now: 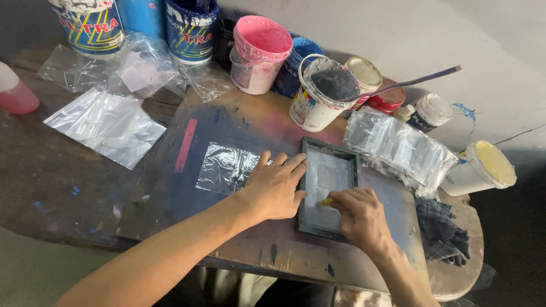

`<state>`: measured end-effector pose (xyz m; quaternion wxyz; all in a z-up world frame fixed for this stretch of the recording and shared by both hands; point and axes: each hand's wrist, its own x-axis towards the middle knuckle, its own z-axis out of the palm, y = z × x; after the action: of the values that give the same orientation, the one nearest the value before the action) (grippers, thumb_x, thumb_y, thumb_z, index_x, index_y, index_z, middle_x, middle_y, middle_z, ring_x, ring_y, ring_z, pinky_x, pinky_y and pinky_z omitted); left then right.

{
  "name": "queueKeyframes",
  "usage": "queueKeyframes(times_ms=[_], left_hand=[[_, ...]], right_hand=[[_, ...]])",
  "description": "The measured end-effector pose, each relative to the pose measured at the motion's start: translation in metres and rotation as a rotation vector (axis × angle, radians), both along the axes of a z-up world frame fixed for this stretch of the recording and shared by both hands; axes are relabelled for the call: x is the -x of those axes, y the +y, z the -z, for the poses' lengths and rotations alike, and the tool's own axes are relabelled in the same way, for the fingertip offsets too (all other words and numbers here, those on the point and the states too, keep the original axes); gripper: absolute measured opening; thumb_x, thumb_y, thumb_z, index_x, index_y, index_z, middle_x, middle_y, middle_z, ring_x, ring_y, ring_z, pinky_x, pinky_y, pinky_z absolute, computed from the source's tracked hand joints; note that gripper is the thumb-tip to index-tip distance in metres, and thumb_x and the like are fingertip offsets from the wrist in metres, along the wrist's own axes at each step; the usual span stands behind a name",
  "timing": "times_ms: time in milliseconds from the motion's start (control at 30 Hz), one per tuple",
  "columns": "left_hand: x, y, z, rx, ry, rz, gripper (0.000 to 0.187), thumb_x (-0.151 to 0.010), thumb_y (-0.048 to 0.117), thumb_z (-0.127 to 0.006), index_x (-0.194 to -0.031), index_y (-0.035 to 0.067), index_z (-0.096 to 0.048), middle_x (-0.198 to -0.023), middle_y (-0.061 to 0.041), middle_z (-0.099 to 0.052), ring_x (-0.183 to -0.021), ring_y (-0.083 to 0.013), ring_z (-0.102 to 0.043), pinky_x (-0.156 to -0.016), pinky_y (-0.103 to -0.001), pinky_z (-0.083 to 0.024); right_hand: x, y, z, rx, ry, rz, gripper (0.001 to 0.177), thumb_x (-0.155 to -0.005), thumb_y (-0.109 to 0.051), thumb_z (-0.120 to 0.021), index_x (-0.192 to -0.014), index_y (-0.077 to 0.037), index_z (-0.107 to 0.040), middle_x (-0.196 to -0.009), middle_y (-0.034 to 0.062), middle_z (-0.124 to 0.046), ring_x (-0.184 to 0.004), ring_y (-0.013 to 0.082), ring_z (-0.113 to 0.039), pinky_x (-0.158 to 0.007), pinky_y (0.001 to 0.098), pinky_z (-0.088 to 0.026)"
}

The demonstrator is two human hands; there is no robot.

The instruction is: The person places a clear plastic sheet on a table, positions a screen printing frame over it, and uses a yellow squeegee to spread white ink across the screen. The person repeatedly pulls the squeegee across the frame to transfer the ink onto the plastic sheet below.

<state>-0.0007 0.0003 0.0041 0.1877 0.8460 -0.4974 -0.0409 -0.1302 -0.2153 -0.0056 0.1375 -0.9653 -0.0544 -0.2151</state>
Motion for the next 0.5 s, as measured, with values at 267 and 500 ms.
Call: queueKeyframes(times_ms=[267,500], left_hand=[[-0.004,-0.013,0.008,-0.149,0.0,-0.009,0.069,-0.1,0.047,-0.044,-0.156,0.008,-0.032,-0.167,-0.007,-0.026,-0.139,-0.0338,-0.037,-0.11,-0.06,-0.023],[-0.004,-0.009,0.003,-0.162,0.03,0.012,0.069,-0.101,0.045,-0.043,-0.156,0.006,-0.029,-0.168,-0.009,-0.022,-0.141,-0.0354,-0.033,-0.112,-0.061,-0.021]], right_hand=[[0.026,0.0,0.008,0.034,0.052,-0.064,0.025,-0.084,0.003,-0.066,-0.101,-0.012,-0.076,-0.086,-0.002,-0.078,-0.075,0.0171,-0.068,-0.075,0.0339,-0.044],[0.031,-0.004,0.011,-0.068,0.083,0.0,0.021,-0.082,0.0,-0.069,-0.098,-0.012,-0.076,-0.086,-0.0008,-0.08,-0.077,0.0171,-0.074,-0.08,0.0344,-0.046]])
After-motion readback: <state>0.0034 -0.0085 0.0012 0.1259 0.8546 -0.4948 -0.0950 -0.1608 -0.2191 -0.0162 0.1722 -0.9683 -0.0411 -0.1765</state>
